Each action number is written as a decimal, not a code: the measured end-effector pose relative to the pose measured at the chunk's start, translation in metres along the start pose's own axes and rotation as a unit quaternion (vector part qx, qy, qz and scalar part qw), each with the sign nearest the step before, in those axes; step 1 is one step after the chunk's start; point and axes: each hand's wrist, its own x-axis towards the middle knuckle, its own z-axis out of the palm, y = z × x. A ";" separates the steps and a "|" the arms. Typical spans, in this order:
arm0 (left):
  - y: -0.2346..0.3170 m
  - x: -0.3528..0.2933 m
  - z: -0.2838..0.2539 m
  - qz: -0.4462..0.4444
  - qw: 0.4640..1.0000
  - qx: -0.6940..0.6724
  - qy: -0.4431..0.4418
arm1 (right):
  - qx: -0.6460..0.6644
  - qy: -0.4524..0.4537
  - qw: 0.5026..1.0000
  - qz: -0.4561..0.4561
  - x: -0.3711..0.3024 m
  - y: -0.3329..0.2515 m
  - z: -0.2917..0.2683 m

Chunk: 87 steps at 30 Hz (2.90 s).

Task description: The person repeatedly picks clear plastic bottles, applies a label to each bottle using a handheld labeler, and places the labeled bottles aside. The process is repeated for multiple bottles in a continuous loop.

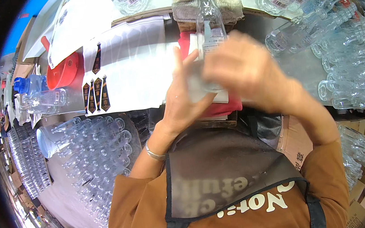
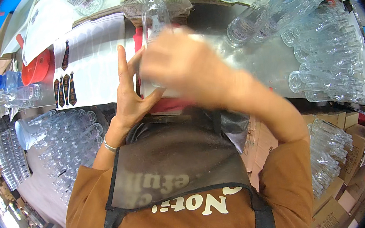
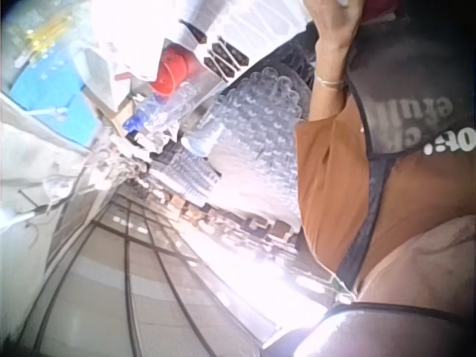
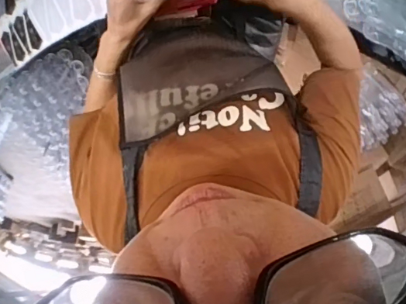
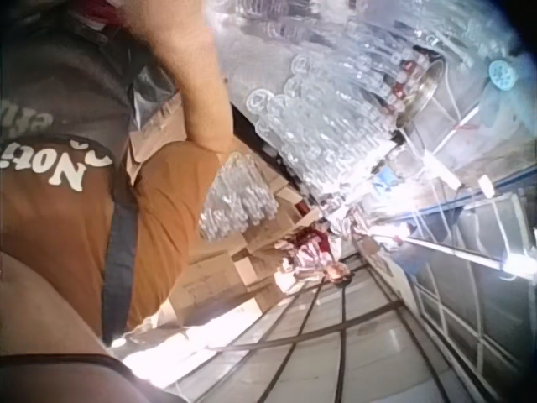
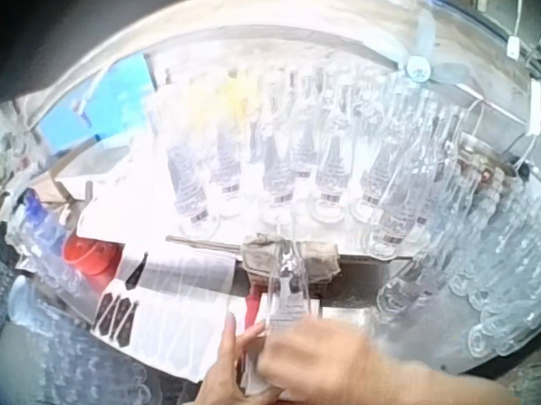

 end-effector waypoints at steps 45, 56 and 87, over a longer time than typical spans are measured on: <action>0.006 0.075 0.005 -0.260 0.916 -0.306 -0.012 | 0.462 0.093 0.787 0.399 -0.025 0.052 -0.034; 0.087 0.043 0.018 0.050 0.987 -0.047 -0.147 | 0.247 0.160 0.888 0.353 -0.075 -0.024 -0.091; 0.068 0.039 0.023 0.033 0.979 -0.083 -0.181 | -0.220 0.216 0.841 0.445 -0.136 -0.057 -0.180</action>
